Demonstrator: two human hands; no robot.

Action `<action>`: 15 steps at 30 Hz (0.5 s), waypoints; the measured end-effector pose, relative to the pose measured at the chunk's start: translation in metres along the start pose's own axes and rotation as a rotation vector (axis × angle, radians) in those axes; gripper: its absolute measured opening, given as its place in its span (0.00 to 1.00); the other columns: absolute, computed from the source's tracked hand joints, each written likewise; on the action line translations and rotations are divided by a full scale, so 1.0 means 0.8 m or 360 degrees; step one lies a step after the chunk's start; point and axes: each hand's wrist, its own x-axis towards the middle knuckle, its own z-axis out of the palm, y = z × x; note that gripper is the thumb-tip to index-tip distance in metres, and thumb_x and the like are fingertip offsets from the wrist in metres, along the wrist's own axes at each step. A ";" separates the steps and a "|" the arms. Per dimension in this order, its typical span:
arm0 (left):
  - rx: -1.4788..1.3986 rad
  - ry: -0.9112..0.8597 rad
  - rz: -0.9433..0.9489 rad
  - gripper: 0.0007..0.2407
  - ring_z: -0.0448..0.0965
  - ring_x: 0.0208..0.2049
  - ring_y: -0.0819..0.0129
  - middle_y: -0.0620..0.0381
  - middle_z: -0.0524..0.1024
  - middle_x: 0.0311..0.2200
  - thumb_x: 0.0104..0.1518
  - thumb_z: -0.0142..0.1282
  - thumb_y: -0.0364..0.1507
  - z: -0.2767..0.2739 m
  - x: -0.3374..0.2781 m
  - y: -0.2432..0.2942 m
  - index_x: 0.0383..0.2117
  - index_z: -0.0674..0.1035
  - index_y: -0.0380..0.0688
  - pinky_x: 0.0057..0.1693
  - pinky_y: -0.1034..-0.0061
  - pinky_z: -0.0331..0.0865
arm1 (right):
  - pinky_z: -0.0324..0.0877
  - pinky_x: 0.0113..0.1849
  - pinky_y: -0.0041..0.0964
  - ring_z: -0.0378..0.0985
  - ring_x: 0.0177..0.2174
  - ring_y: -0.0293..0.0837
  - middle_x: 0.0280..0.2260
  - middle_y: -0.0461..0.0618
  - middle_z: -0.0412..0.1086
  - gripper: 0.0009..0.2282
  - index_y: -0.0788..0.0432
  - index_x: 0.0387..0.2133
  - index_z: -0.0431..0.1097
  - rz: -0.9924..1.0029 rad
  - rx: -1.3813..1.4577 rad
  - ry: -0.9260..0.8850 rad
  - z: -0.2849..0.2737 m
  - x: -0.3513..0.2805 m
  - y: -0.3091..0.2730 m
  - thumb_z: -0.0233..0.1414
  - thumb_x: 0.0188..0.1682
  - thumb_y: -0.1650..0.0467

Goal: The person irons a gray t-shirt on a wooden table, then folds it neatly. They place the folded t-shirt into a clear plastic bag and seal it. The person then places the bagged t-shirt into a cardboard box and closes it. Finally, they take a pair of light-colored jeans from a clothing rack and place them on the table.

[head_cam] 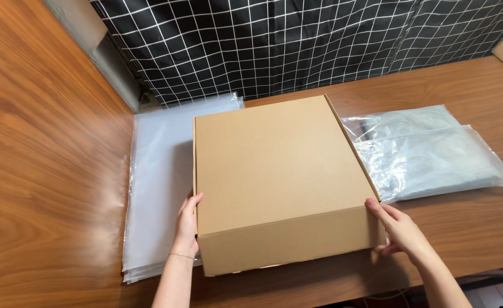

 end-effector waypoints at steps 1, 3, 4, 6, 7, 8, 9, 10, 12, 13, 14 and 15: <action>0.0001 0.0005 -0.0005 0.19 0.80 0.56 0.61 0.54 0.82 0.56 0.61 0.50 0.31 0.002 -0.004 0.002 0.59 0.79 0.46 0.56 0.67 0.72 | 0.85 0.34 0.56 0.58 0.20 0.45 0.21 0.52 0.49 0.32 0.52 0.64 0.74 0.0005 -0.0004 -0.0003 -0.003 0.004 0.001 0.52 0.49 0.50; 0.0055 0.0031 -0.0026 0.20 0.79 0.59 0.64 0.57 0.81 0.58 0.61 0.51 0.32 0.005 -0.013 0.009 0.61 0.79 0.48 0.59 0.67 0.71 | 0.78 0.28 0.49 0.80 0.20 0.60 0.19 0.57 0.57 0.36 0.43 0.67 0.71 0.0038 -0.0242 -0.0041 -0.007 0.011 0.004 0.45 0.46 0.43; 0.0051 0.0039 -0.0025 0.20 0.79 0.59 0.64 0.57 0.81 0.58 0.61 0.51 0.32 0.004 -0.012 0.006 0.61 0.79 0.48 0.59 0.67 0.71 | 0.78 0.28 0.49 0.80 0.20 0.60 0.19 0.57 0.57 0.36 0.43 0.67 0.71 0.0035 -0.0248 -0.0047 -0.011 0.009 0.001 0.45 0.46 0.43; 0.0005 -0.0009 -0.0035 0.21 0.76 0.62 0.66 0.59 0.78 0.60 0.62 0.48 0.36 -0.001 -0.011 0.002 0.62 0.77 0.50 0.64 0.68 0.69 | 0.61 0.17 0.42 0.69 0.12 0.59 0.23 0.63 0.68 0.25 0.55 0.44 0.78 0.0001 -0.0245 -0.0193 -0.017 0.004 -0.004 0.48 0.53 0.48; 0.0002 0.0002 -0.0033 0.21 0.76 0.62 0.66 0.59 0.78 0.60 0.62 0.48 0.36 -0.009 -0.002 -0.006 0.62 0.77 0.50 0.64 0.68 0.69 | 0.61 0.17 0.42 0.69 0.12 0.59 0.23 0.63 0.68 0.25 0.55 0.44 0.78 -0.0001 -0.0251 -0.0201 -0.019 0.005 -0.006 0.48 0.53 0.48; -0.0039 -0.0116 0.0043 0.20 0.77 0.60 0.64 0.57 0.79 0.59 0.64 0.46 0.36 -0.015 0.006 -0.016 0.61 0.78 0.48 0.63 0.67 0.69 | 0.61 0.16 0.43 0.70 0.13 0.58 0.22 0.65 0.69 0.24 0.47 0.59 0.69 -0.0011 -0.0192 -0.0258 -0.022 0.005 -0.007 0.50 0.53 0.52; -0.0079 -0.0234 0.0118 0.18 0.78 0.58 0.62 0.55 0.80 0.57 0.66 0.45 0.35 -0.022 0.014 -0.025 0.59 0.78 0.46 0.62 0.66 0.70 | 0.61 0.15 0.44 0.70 0.15 0.58 0.22 0.67 0.70 0.32 0.39 0.73 0.59 -0.0021 -0.0131 -0.0314 -0.026 0.005 -0.008 0.52 0.52 0.55; -0.0082 -0.0231 0.0119 0.18 0.78 0.58 0.62 0.55 0.80 0.57 0.66 0.45 0.35 -0.027 0.025 -0.034 0.59 0.78 0.46 0.62 0.66 0.70 | 0.61 0.15 0.44 0.70 0.15 0.58 0.22 0.67 0.70 0.32 0.39 0.73 0.59 -0.0023 -0.0133 -0.0315 -0.028 0.003 -0.013 0.52 0.52 0.55; -0.0192 -0.0176 0.0113 0.17 0.77 0.59 0.64 0.56 0.79 0.58 0.66 0.47 0.34 -0.037 0.049 -0.051 0.59 0.77 0.46 0.64 0.68 0.69 | 0.57 0.15 0.44 0.69 0.16 0.59 0.40 0.68 0.79 0.36 0.29 0.78 0.42 -0.0043 -0.0036 -0.0370 -0.031 -0.003 -0.024 0.51 0.56 0.63; -0.0197 -0.0173 0.0116 0.17 0.77 0.59 0.64 0.56 0.79 0.58 0.66 0.47 0.34 -0.031 0.042 -0.045 0.59 0.77 0.46 0.64 0.68 0.69 | 0.57 0.15 0.44 0.69 0.16 0.59 0.40 0.68 0.79 0.36 0.29 0.78 0.42 -0.0047 -0.0040 -0.0372 -0.036 -0.003 -0.026 0.51 0.56 0.63; -0.0159 -0.0085 0.0078 0.24 0.69 0.66 0.71 0.62 0.70 0.66 0.63 0.46 0.36 -0.026 0.035 -0.038 0.67 0.68 0.49 0.69 0.70 0.64 | 0.59 0.15 0.46 0.69 0.17 0.61 0.40 0.68 0.77 0.36 0.28 0.78 0.44 -0.0085 0.0002 -0.0385 -0.040 -0.004 -0.030 0.51 0.56 0.65; -0.0120 0.0004 0.0039 0.32 0.61 0.73 0.78 0.68 0.62 0.75 0.61 0.46 0.38 -0.021 0.029 -0.031 0.76 0.59 0.51 0.73 0.73 0.58 | 0.60 0.16 0.47 0.70 0.18 0.62 0.40 0.68 0.75 0.37 0.27 0.78 0.45 -0.0123 0.0044 -0.0398 -0.044 -0.004 -0.033 0.52 0.56 0.67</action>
